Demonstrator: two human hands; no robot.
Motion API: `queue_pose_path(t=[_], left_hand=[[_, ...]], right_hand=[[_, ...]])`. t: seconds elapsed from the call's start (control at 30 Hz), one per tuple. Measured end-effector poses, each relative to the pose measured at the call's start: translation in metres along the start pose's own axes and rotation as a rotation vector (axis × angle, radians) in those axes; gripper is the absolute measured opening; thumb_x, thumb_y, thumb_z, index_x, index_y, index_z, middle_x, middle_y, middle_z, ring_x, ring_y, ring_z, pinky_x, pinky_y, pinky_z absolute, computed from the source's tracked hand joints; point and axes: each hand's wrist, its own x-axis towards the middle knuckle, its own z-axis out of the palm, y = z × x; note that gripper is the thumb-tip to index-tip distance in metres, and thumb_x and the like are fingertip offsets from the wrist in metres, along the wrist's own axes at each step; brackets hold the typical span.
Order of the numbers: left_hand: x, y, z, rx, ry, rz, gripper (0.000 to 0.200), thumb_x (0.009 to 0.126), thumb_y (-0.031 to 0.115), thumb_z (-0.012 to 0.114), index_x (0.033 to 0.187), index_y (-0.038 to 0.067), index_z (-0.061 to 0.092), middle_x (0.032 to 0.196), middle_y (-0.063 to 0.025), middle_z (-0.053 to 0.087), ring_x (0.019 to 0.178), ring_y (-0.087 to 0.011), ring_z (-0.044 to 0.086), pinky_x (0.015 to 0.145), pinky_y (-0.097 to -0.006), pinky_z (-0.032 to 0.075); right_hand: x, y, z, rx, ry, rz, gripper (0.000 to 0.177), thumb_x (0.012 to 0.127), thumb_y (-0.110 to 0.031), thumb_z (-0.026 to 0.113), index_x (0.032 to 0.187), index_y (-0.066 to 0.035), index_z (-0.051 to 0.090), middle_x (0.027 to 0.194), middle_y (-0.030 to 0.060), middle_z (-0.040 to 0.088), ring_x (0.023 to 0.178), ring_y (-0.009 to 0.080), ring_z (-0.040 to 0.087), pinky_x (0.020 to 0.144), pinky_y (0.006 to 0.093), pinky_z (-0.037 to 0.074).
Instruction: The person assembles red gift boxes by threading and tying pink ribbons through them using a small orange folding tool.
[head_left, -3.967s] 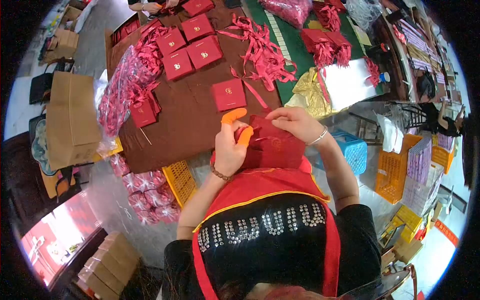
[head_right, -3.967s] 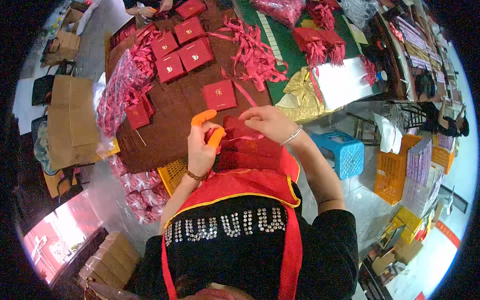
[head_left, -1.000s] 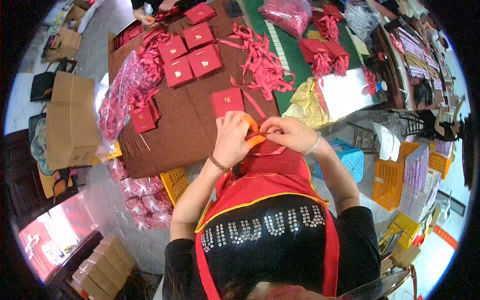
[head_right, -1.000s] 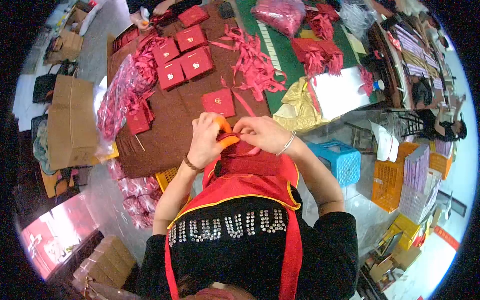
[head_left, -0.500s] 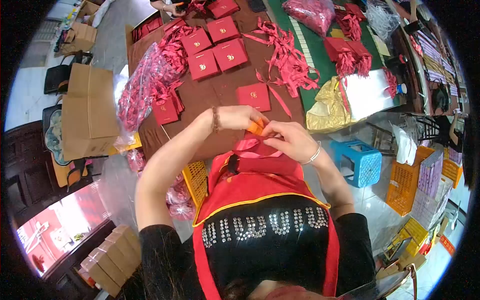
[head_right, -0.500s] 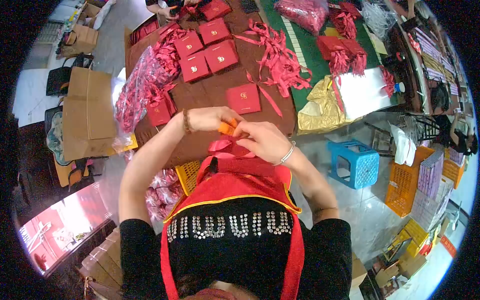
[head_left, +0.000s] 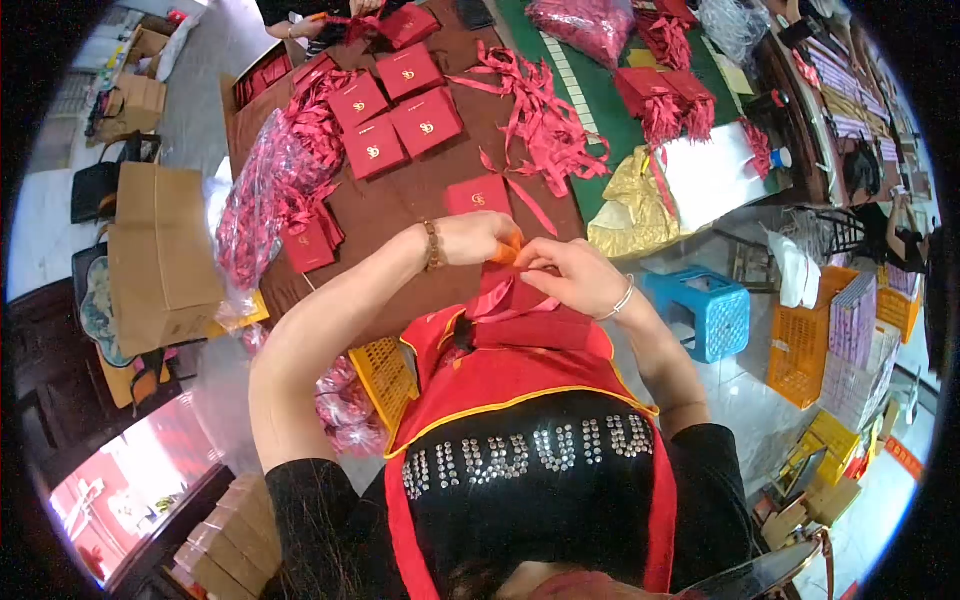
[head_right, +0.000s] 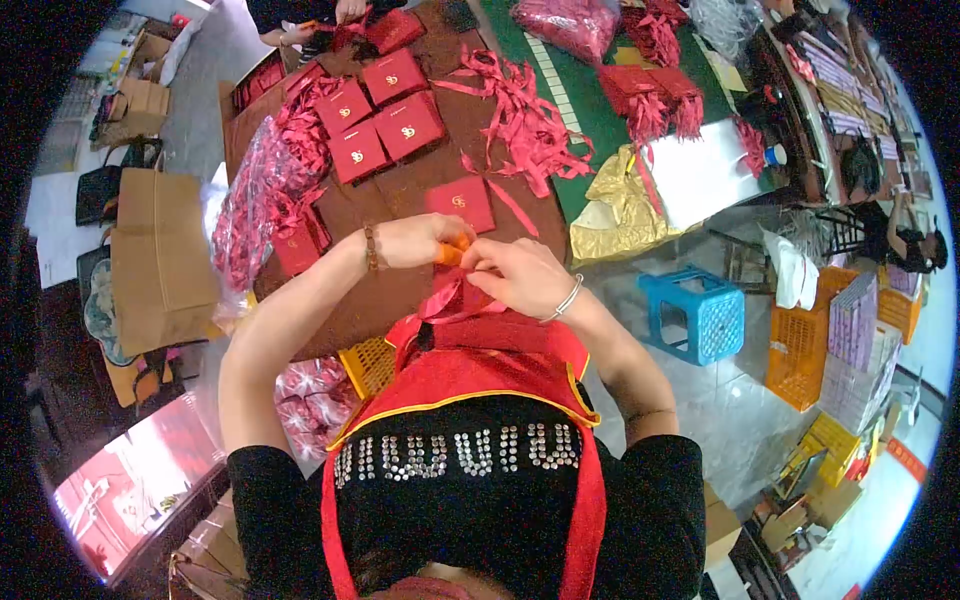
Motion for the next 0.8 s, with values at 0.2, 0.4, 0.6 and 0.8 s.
queue_pose_path(t=[0.2, 0.4, 0.6, 0.8], left_hand=[[0.015, 0.012, -0.002, -0.097, -0.122, -0.06, 0.024, 0.076, 0.018, 0.052, 0.091, 0.0, 0.06, 0.079, -0.0078, 0.062, 0.076, -0.0144, 0.055, 0.07, -0.0288, 0.043], [0.022, 0.002, 0.008, -0.366, -0.236, -0.156, 0.018, 0.077, 0.011, 0.05, 0.088, 0.001, 0.062, 0.074, -0.0007, 0.06, 0.07, -0.0103, 0.053, 0.065, -0.0279, 0.043], [0.023, -0.016, 0.021, -0.017, 0.048, 0.043, 0.021, 0.071, 0.015, 0.053, 0.084, 0.0, 0.062, 0.075, -0.0123, 0.062, 0.07, -0.0205, 0.058, 0.064, -0.0335, 0.044], [-0.002, 0.002, 0.023, -0.143, 0.363, -0.016, 0.024, 0.08, 0.02, 0.049, 0.085, -0.001, 0.059, 0.08, -0.0144, 0.061, 0.075, -0.0215, 0.058, 0.066, -0.0329, 0.045]], right_hand=[[0.0, -0.005, -0.013, -0.386, 0.027, 0.011, 0.027, 0.073, -0.029, 0.066, 0.082, -0.007, 0.054, 0.066, 0.0095, 0.061, 0.057, 0.0262, 0.06, 0.052, 0.0338, 0.045], [-0.008, 0.019, -0.011, -0.62, 0.081, -0.282, 0.025, 0.072, -0.03, 0.066, 0.079, -0.008, 0.053, 0.06, 0.0079, 0.056, 0.059, 0.0268, 0.056, 0.055, 0.037, 0.042], [-0.003, 0.026, 0.003, -0.445, 0.116, -0.283, 0.023, 0.072, -0.026, 0.066, 0.079, -0.008, 0.053, 0.061, 0.009, 0.056, 0.059, 0.0265, 0.056, 0.055, 0.0358, 0.043], [-0.001, 0.0, 0.012, -0.248, -0.008, -0.035, 0.021, 0.072, -0.019, 0.066, 0.081, -0.005, 0.054, 0.075, 0.0103, 0.059, 0.074, 0.0257, 0.058, 0.063, 0.0316, 0.045]])
